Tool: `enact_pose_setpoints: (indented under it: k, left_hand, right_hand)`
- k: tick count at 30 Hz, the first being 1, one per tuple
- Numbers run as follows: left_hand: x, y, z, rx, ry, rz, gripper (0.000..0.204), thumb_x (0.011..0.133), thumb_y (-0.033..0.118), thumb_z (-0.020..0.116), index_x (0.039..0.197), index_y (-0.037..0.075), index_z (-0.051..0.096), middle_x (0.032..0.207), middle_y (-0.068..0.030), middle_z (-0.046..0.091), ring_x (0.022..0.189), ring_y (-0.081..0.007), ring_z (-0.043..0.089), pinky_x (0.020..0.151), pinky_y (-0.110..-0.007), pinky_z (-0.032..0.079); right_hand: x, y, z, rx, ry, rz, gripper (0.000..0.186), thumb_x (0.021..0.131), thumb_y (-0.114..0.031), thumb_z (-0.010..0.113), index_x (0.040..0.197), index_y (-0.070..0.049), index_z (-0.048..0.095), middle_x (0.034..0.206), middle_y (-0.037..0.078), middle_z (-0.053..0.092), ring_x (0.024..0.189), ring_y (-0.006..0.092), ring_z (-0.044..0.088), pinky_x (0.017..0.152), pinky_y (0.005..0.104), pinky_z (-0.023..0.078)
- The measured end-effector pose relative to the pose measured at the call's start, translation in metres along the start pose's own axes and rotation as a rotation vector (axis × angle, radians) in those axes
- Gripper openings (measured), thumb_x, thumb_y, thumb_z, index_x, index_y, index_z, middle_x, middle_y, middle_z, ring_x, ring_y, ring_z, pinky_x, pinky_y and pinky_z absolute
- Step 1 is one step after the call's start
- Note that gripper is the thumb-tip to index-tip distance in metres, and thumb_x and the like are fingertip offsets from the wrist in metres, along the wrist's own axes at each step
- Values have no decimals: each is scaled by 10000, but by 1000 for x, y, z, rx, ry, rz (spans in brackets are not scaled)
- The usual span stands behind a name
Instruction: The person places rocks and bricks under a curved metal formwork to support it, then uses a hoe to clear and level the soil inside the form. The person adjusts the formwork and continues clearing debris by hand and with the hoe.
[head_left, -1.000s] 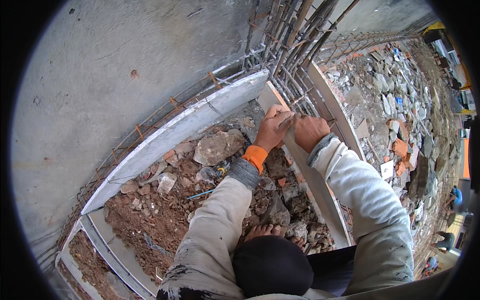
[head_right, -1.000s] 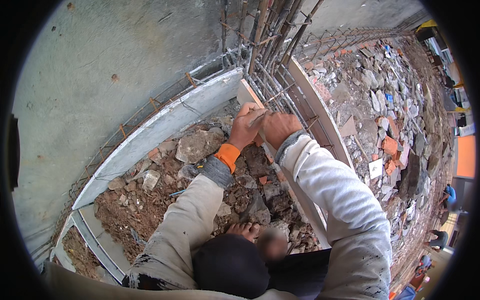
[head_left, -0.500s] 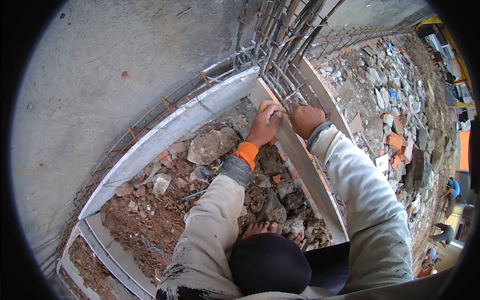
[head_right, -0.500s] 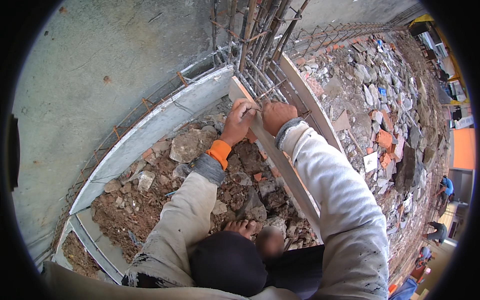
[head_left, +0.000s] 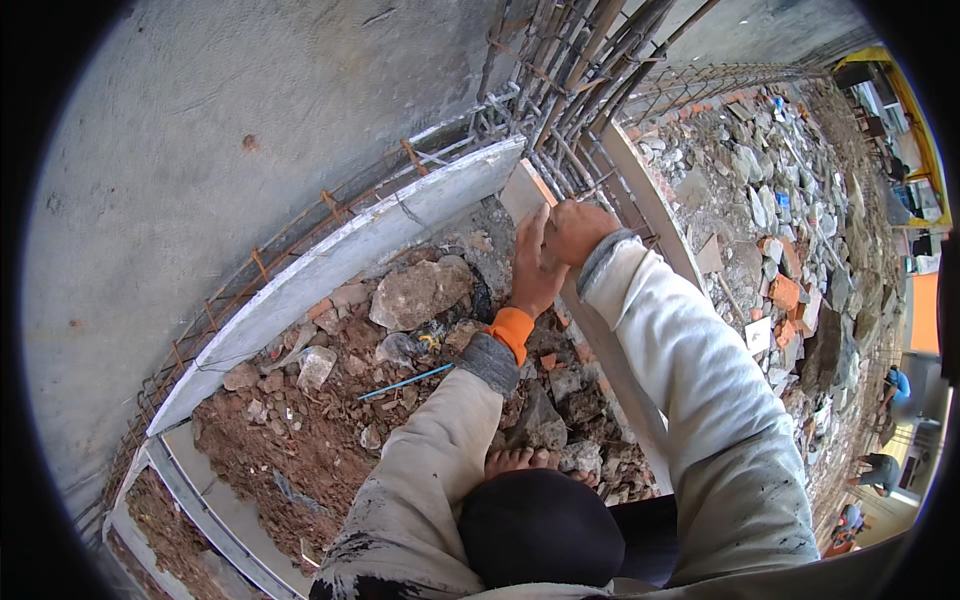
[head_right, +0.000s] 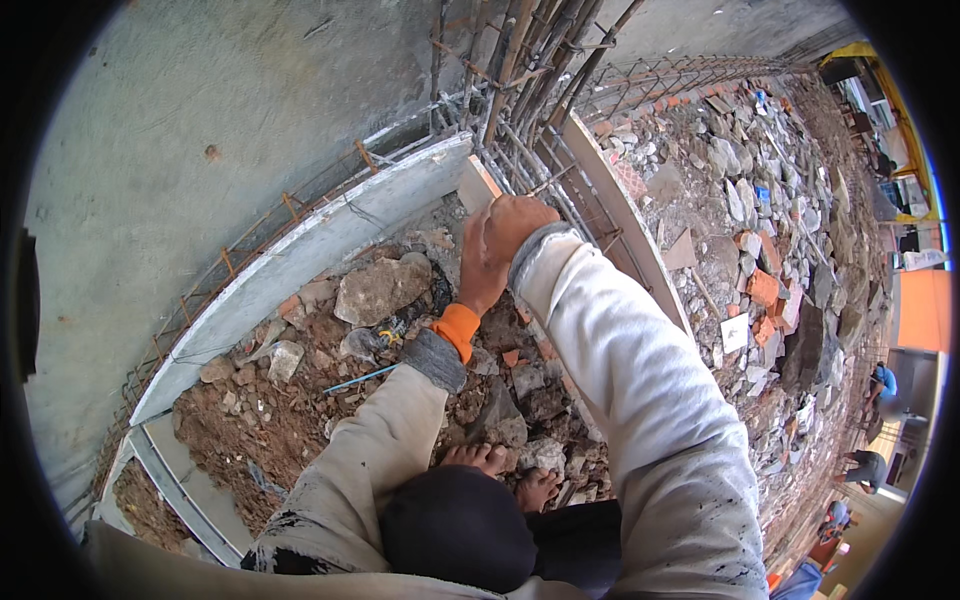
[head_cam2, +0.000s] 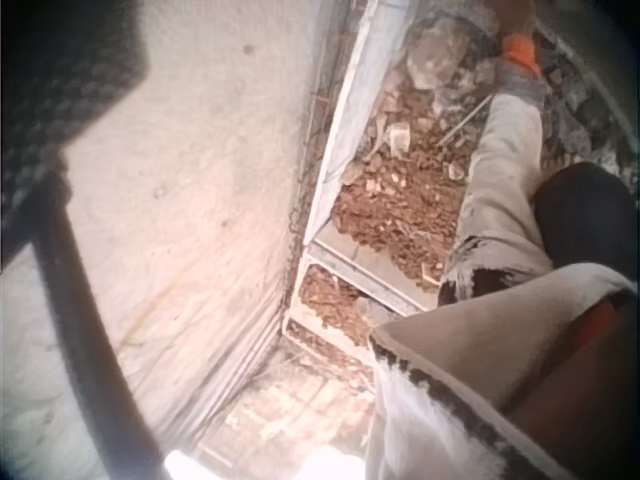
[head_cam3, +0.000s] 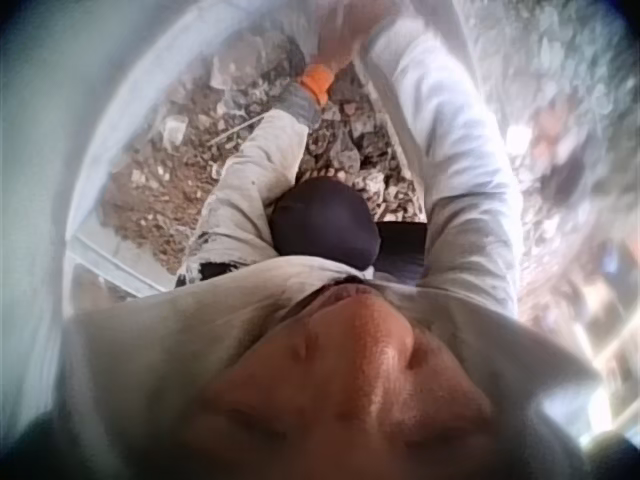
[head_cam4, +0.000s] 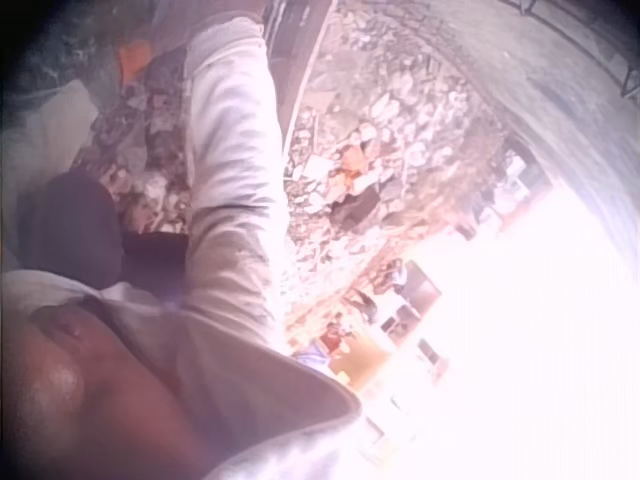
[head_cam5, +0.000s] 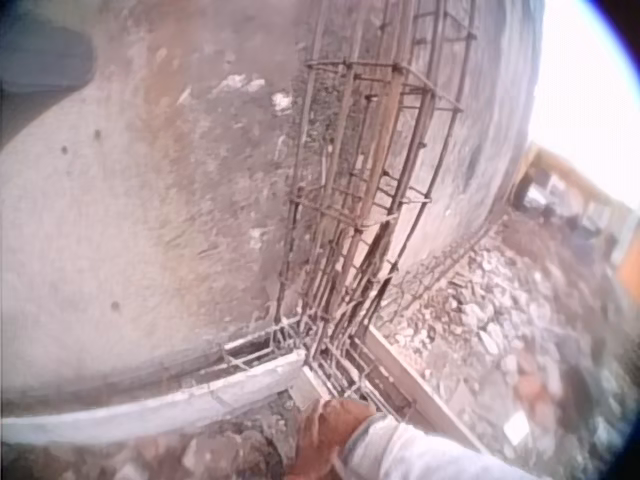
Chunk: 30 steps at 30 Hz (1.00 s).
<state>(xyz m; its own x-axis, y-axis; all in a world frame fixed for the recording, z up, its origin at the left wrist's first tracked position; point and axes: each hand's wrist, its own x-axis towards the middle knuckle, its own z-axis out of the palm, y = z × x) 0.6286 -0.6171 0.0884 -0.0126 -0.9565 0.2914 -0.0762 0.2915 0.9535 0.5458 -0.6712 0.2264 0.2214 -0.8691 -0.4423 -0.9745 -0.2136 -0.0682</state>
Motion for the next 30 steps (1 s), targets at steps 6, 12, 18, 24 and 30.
enact_pose_setpoints:
  k: [6, 12, 18, 24, 30]
  left_hand:
    - [-27, 13, 47, 106, 105, -215, 860, 845, 205, 690, 1513, -32, 203, 1567, -256, 201, 1445, -405, 245, 1171, -434, 264]
    - [-49, -2, 57, -41, -251, -574, 892, 863, 281, 668, 1524, -29, 155, 1577, -265, 171, 1448, -405, 240, 1169, -423, 273]
    - [-30, 9, 54, 89, -37, -229, 857, 920, 214, 576, 1520, -70, 33, 1580, -307, 74, 1484, -403, 94, 1221, -430, 121]
    - [-40, -17, 37, 67, -57, -308, 979, 872, 341, 678, 1540, -27, 63, 1591, -277, 72, 1485, -385, 93, 1199, -426, 147]
    - [-80, -29, 22, -170, -601, -624, 1013, 854, 377, 710, 1528, -46, 84, 1572, -262, 139, 1464, -354, 170, 1176, -410, 202]
  right_hand:
    - [-5, 22, -4, -119, 93, 100, 266, 844, -200, 576, 949, 10, 701, 916, 230, 708, 903, 376, 702, 796, 467, 560]
    - [3, 3, 20, -104, -120, -134, 248, 808, -157, 575, 949, -3, 709, 906, 226, 706, 886, 366, 704, 797, 454, 562]
    - [24, 17, -24, -107, 47, 33, 214, 834, -119, 577, 952, -6, 715, 937, 217, 713, 907, 355, 709, 781, 453, 573]
    - [-29, -12, -4, -125, -79, -24, 204, 805, -148, 630, 930, -7, 708, 854, 195, 710, 847, 346, 713, 753, 424, 583]
    - [30, -41, 27, 209, 96, 111, 258, 846, -173, 578, 914, 41, 706, 922, 251, 701, 887, 393, 696, 823, 448, 559]
